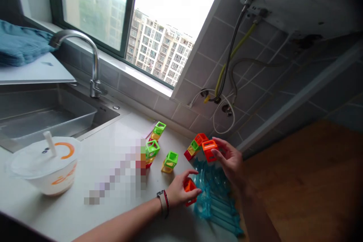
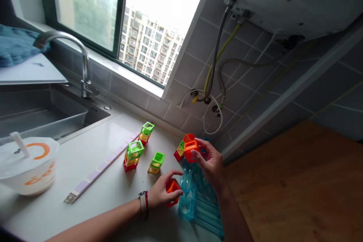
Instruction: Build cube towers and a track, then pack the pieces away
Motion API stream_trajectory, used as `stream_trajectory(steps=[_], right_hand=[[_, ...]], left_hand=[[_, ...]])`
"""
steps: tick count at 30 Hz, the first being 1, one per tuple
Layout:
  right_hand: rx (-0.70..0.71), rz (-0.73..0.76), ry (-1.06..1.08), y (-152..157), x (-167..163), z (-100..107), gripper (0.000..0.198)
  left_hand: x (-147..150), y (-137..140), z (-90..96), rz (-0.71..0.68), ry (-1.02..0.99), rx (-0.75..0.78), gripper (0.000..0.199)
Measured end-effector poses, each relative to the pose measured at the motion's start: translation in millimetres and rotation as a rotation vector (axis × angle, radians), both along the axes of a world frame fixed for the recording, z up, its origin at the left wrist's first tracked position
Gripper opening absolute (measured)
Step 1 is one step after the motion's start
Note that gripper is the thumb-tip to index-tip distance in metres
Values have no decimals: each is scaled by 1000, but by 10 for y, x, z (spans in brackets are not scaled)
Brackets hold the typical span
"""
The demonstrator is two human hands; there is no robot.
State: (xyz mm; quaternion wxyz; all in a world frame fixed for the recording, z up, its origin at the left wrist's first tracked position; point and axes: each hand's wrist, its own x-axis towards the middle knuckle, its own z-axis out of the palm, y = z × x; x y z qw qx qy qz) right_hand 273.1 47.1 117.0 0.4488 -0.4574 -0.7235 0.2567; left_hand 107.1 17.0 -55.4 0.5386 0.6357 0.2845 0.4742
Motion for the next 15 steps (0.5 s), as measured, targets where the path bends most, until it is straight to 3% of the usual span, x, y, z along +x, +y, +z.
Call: stream_trajectory(steps=[4, 7, 11, 15], right_hand=[[177, 26, -187, 361, -685, 136, 47], [329, 20, -323, 755, -1299, 90, 45], [248, 50, -402, 1257, -1842, -140, 50], [203, 54, -392, 1359, -1911, -433, 65]], left_hand=[[-35, 1, -1, 87, 86, 79, 44], [-72, -5, 22, 116, 129, 116, 40], [-90, -16, 52, 106, 126, 107, 40], [-72, -25, 82, 57, 65, 78, 39]])
